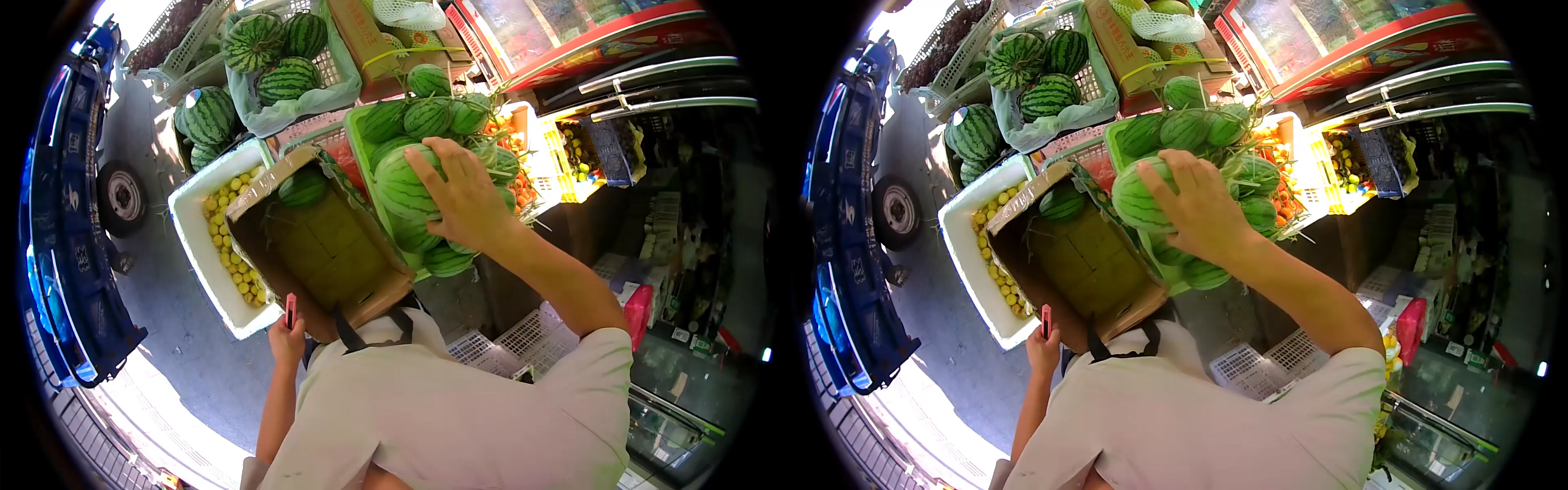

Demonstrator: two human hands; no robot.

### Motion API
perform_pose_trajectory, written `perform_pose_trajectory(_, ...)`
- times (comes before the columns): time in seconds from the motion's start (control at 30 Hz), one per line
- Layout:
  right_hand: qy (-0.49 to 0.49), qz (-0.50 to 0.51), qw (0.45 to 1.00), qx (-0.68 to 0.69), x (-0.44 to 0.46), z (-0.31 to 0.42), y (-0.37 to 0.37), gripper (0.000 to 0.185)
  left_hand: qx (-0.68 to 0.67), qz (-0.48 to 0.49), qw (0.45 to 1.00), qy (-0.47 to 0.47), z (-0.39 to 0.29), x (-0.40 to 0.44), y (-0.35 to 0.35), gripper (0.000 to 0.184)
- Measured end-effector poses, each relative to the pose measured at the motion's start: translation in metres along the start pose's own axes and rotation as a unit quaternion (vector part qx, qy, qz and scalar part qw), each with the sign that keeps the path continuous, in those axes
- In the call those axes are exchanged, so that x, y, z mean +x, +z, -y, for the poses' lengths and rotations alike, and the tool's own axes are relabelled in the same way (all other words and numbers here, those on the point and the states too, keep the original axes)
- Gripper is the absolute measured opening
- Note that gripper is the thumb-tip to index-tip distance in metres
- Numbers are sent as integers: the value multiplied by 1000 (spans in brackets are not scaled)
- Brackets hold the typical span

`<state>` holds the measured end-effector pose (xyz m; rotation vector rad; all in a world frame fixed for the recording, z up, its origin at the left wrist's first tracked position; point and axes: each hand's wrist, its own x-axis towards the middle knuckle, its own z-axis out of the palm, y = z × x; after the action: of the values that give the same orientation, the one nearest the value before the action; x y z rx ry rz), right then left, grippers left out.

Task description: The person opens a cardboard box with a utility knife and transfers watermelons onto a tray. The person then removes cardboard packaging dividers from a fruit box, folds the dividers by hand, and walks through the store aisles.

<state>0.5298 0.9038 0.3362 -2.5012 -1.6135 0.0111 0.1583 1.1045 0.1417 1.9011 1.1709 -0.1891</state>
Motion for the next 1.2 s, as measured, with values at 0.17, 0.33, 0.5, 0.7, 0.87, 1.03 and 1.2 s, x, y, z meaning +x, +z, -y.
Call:
perform_pose_trajectory(0.17,-21,99,970,-223,-32,-135,18,113,10,-31,999,5,-1,-6,10,32)
perform_pose_trajectory(0.33,51,294,929,-219,-33,-187,53,119,19,-41,999,6,-5,-9,13,30)
perform_pose_trajectory(0.5,51,305,931,-193,-21,-203,72,122,24,-24,999,-27,-19,-15,13,29)
perform_pose_trajectory(0.7,63,321,931,-160,-17,-223,78,123,35,-23,999,-34,-33,-21,18,31)
perform_pose_trajectory(0.87,67,323,932,-150,-20,-237,82,124,54,-27,998,-29,-28,-21,27,33)
perform_pose_trajectory(1.03,60,306,936,-160,-18,-238,96,117,58,-39,998,-10,-31,-14,27,33)
perform_pose_trajectory(1.2,61,271,950,-141,-24,-229,97,107,54,-34,998,5,-30,-15,18,31)
